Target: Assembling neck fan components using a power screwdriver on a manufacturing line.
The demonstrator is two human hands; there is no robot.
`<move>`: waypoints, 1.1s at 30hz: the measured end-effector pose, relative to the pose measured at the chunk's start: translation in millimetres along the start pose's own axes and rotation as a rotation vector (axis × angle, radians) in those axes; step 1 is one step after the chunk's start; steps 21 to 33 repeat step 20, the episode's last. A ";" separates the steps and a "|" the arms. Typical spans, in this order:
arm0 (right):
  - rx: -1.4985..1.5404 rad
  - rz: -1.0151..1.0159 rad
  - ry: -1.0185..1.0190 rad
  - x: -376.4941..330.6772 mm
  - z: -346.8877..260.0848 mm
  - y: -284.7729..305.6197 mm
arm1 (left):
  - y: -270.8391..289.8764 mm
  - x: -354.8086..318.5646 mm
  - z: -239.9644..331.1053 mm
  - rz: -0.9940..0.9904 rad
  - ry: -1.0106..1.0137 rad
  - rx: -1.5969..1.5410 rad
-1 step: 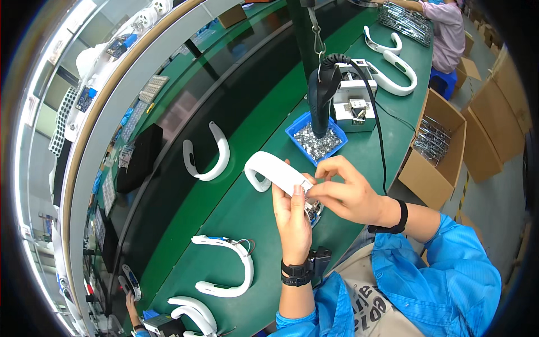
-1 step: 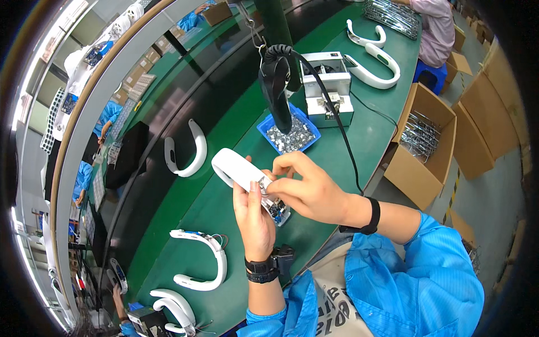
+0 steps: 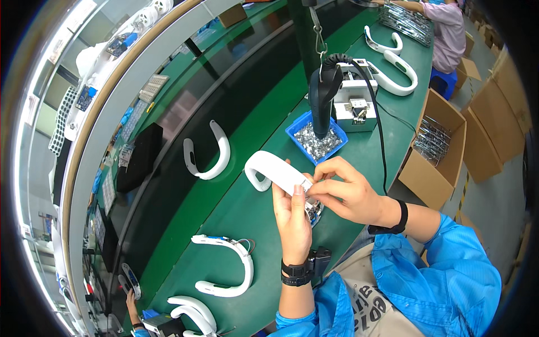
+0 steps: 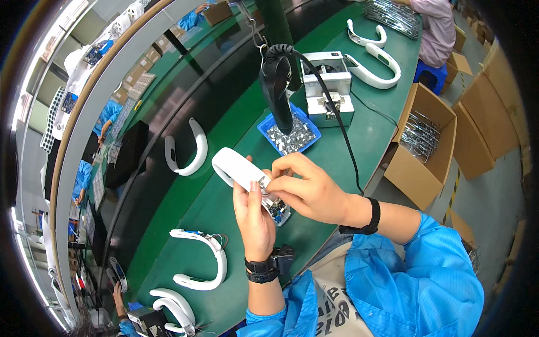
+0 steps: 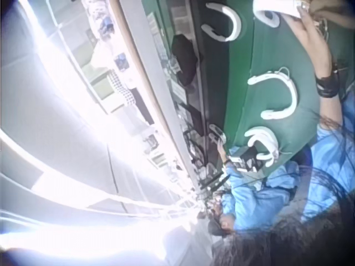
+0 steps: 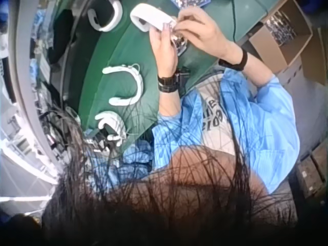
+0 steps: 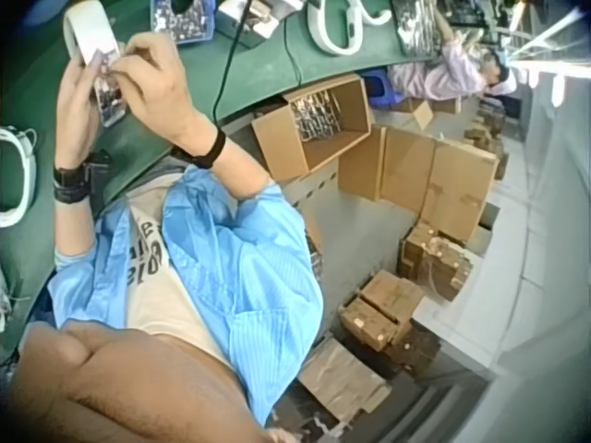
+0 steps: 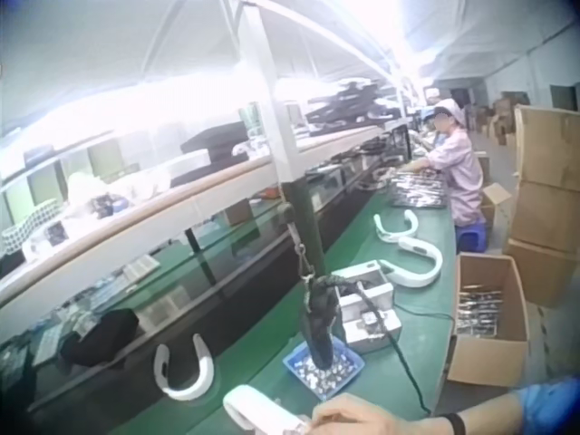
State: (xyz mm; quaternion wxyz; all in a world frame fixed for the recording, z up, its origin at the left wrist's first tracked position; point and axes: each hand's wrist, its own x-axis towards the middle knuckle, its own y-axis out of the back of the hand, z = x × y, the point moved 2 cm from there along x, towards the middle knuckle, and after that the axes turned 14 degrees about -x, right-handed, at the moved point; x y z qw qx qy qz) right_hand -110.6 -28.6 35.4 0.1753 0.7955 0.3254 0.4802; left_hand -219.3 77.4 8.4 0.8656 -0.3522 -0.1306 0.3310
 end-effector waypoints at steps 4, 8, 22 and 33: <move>0.018 -0.036 -0.089 1.3 -2.3 0.5 | 2.1 -1.0 0.7 -0.012 -0.007 0.005; -0.015 -0.023 0.026 2.7 -1.1 0.1 | 2.8 -1.1 3.3 -0.026 -0.017 0.004; -0.208 -0.204 0.141 5.5 -6.8 15.2 | -3.3 -1.9 5.5 -0.040 0.036 -0.040; -0.208 -0.204 0.141 5.5 -6.8 15.2 | -3.3 -1.9 5.5 -0.040 0.036 -0.040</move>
